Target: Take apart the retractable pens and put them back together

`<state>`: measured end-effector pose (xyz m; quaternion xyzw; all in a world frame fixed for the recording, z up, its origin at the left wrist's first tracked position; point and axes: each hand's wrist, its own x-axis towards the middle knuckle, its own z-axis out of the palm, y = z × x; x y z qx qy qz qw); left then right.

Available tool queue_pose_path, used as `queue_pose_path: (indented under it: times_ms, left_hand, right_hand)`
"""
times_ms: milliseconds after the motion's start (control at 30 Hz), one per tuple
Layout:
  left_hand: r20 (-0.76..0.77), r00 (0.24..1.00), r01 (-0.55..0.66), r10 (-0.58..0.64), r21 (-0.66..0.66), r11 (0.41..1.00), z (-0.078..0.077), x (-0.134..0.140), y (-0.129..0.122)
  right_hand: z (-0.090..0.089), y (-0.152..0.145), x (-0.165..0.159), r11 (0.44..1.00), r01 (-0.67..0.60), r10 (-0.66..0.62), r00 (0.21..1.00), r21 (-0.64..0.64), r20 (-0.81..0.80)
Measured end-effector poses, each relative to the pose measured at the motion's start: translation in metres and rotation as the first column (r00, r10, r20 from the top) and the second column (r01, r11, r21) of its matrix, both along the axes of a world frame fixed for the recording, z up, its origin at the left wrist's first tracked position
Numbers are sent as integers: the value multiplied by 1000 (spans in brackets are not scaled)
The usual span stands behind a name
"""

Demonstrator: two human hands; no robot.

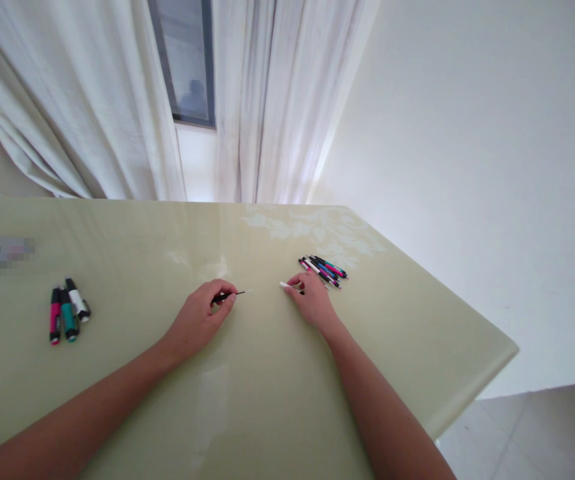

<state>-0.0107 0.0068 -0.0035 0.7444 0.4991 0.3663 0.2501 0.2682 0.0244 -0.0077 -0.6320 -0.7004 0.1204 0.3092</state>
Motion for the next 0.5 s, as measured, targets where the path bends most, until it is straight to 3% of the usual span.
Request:
queue_pose_path:
  times_ms: [100,233,367,500]
  left_hand:
    - [3,1000,19,-19,-6,1000,0,0,0]
    - [-11,998,68,-68,8,998,0,0,-1]
    - [-48,984,171,-170,30,985,-1,0,-1]
    - [29,988,156,-155,-51,986,-3,-2,-1]
  right_hand:
    - [3,-4,-11,990,-141,136,984,-30,-115]
    - [15,-16,-34,937,-349,334,905,-15,-262]
    - [18,-24,-49,900,-434,433,876,43,-213]
    - [15,-27,-54,881,-469,473,868,65,-147]
